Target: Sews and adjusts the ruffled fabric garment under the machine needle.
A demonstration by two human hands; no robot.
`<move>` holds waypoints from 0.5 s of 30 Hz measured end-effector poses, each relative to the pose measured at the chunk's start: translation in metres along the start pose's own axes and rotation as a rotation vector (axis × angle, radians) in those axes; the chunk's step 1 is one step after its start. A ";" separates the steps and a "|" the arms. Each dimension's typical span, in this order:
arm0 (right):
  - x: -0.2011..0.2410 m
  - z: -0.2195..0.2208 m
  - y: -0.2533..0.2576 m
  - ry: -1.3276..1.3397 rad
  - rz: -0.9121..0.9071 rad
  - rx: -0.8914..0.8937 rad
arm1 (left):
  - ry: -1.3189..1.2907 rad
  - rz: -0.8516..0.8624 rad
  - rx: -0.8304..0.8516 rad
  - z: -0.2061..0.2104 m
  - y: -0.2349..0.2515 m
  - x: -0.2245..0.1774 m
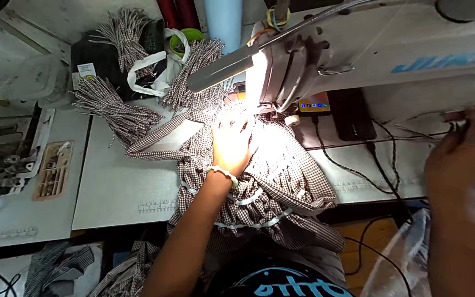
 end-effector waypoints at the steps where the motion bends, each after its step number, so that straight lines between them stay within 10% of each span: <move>1: -0.001 0.003 0.000 -0.008 -0.001 -0.008 | -0.006 -0.003 -0.001 -0.001 0.000 0.000; 15: -0.003 0.016 0.002 -0.082 0.060 0.158 | -0.230 -0.027 -0.026 0.000 -0.003 0.010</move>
Point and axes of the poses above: each hand's wrist, its own y-axis towards the middle knuckle, its own z-axis out of the palm, x = y × z, the point moved 4 cm from there along y, towards the middle knuckle, and after that the axes turned 4 degrees about x, right-handed, at the moved point
